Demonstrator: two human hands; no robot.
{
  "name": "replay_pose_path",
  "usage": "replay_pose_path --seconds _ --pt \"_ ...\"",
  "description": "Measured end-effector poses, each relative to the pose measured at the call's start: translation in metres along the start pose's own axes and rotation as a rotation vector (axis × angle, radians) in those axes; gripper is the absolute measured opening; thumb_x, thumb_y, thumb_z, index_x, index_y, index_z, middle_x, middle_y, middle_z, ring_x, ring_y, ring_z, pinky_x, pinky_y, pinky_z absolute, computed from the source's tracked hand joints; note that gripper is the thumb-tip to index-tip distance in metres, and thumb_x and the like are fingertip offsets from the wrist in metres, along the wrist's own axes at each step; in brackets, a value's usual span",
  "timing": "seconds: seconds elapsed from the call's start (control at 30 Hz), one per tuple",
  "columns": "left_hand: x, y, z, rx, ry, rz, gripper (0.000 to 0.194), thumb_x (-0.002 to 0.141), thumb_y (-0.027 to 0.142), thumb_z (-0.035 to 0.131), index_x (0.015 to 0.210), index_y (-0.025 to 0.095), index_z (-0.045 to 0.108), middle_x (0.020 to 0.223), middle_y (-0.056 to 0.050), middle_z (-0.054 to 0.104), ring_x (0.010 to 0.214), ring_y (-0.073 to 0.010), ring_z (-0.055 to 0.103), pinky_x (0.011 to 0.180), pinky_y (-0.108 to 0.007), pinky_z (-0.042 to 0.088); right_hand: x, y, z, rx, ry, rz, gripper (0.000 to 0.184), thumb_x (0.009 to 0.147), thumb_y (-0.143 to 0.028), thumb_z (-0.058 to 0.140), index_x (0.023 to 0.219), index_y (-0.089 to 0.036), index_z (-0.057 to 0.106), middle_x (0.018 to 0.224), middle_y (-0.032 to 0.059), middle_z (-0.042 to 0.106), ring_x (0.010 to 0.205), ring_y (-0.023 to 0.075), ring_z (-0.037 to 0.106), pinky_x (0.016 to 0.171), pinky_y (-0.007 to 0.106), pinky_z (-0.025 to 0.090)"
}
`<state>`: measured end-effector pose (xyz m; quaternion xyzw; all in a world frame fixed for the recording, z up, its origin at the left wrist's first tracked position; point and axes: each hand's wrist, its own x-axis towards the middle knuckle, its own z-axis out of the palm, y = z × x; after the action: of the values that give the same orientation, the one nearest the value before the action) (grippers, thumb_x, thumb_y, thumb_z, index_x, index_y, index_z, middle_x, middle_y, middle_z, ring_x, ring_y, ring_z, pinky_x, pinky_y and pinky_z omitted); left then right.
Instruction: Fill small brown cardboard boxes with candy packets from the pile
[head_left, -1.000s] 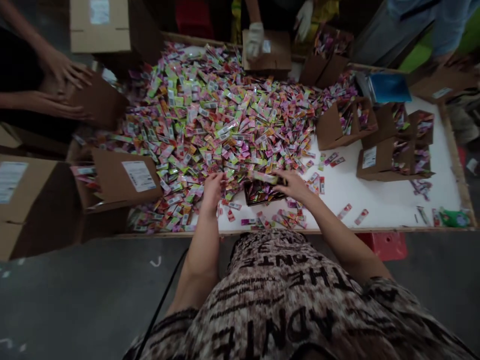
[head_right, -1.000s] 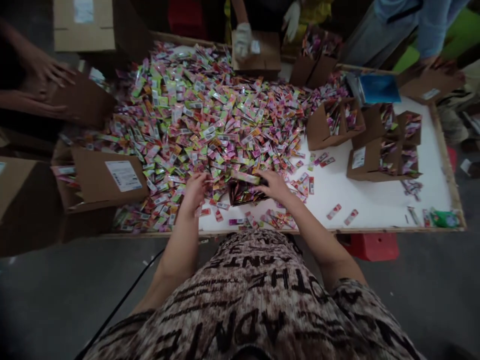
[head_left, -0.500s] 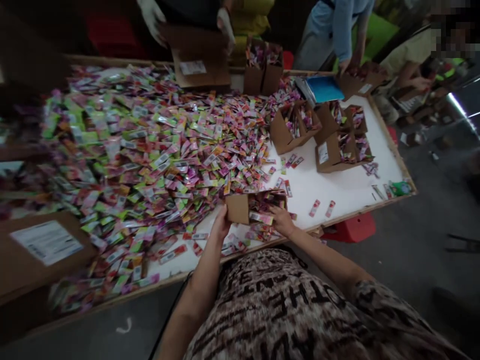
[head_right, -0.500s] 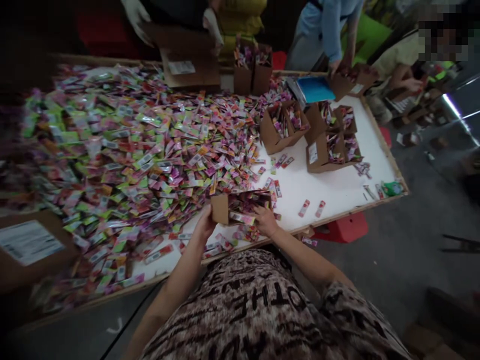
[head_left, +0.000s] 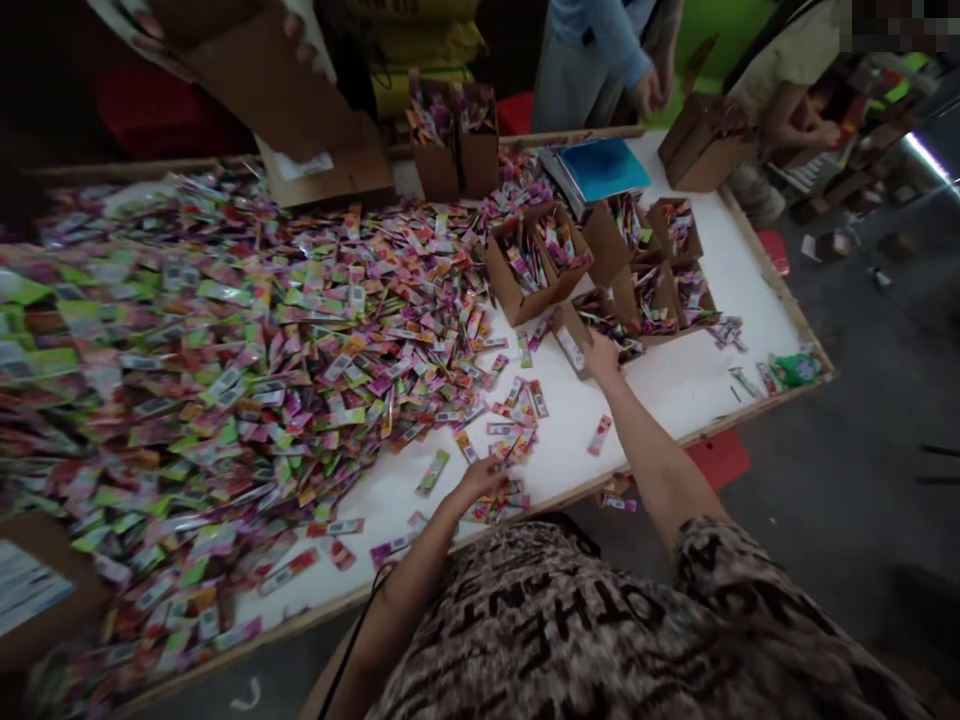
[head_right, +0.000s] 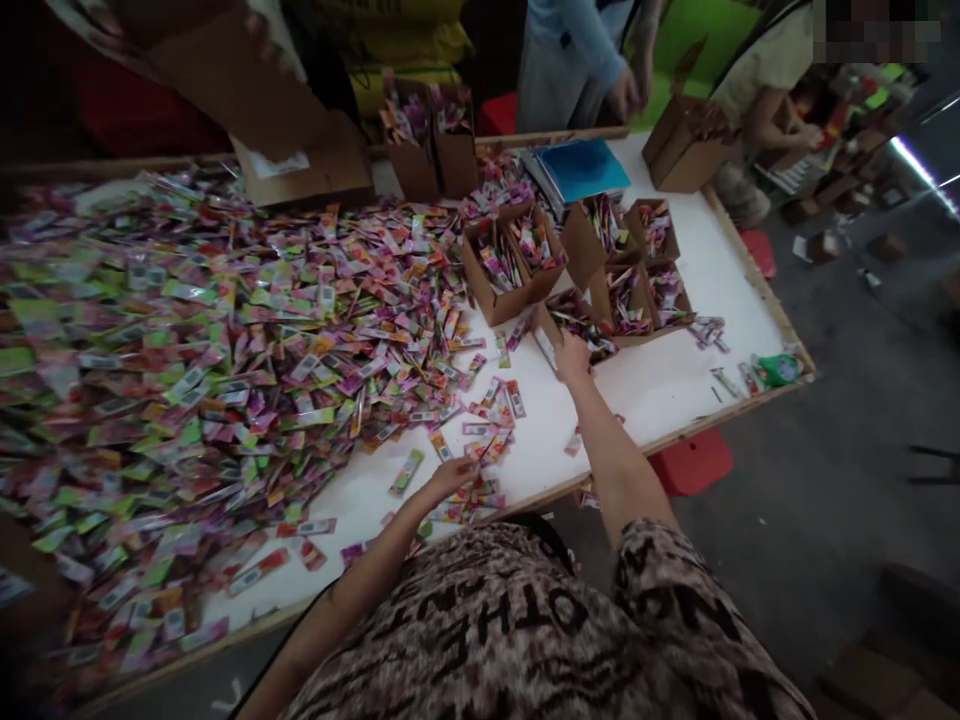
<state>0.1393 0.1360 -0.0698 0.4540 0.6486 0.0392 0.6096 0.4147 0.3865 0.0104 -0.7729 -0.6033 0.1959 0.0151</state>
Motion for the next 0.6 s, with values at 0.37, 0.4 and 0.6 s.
replay_pose_path --seconds 0.37,0.4,0.6 --pt "-0.025 -0.029 0.028 -0.042 -0.258 -0.027 0.010 0.063 0.028 0.076 0.065 0.019 0.073 0.059 0.000 0.064 0.070 -0.0229 0.063 0.070 -0.029 0.048 0.041 0.044 -0.061 0.073 0.300 -0.032 0.040 0.089 -0.021 0.060 0.126 -0.011 0.069 0.135 0.0222 0.058 0.129 0.0319 0.049 0.110 0.053 0.037" --pt "-0.022 -0.023 0.033 -0.078 -0.258 -0.011 0.008 0.059 0.023 0.077 0.064 0.019 0.073 0.056 0.000 0.063 0.068 -0.0227 0.062 0.069 -0.029 0.048 0.039 0.048 -0.063 0.086 0.263 -0.067 0.034 0.089 -0.020 0.058 0.117 -0.009 0.072 0.126 0.0225 0.063 0.122 0.0310 0.055 0.108 0.050 0.041" --pt "0.005 0.002 -0.010 -0.381 0.202 0.049 0.029 0.060 0.009 0.074 0.086 0.019 0.077 0.087 -0.006 0.075 0.090 -0.0233 0.064 0.085 -0.030 0.050 0.017 0.056 -0.071 0.221 0.427 -0.299 0.052 0.092 -0.048 0.049 0.125 -0.016 0.074 0.114 0.0284 0.068 0.123 0.0453 0.058 0.106 0.066 0.035"
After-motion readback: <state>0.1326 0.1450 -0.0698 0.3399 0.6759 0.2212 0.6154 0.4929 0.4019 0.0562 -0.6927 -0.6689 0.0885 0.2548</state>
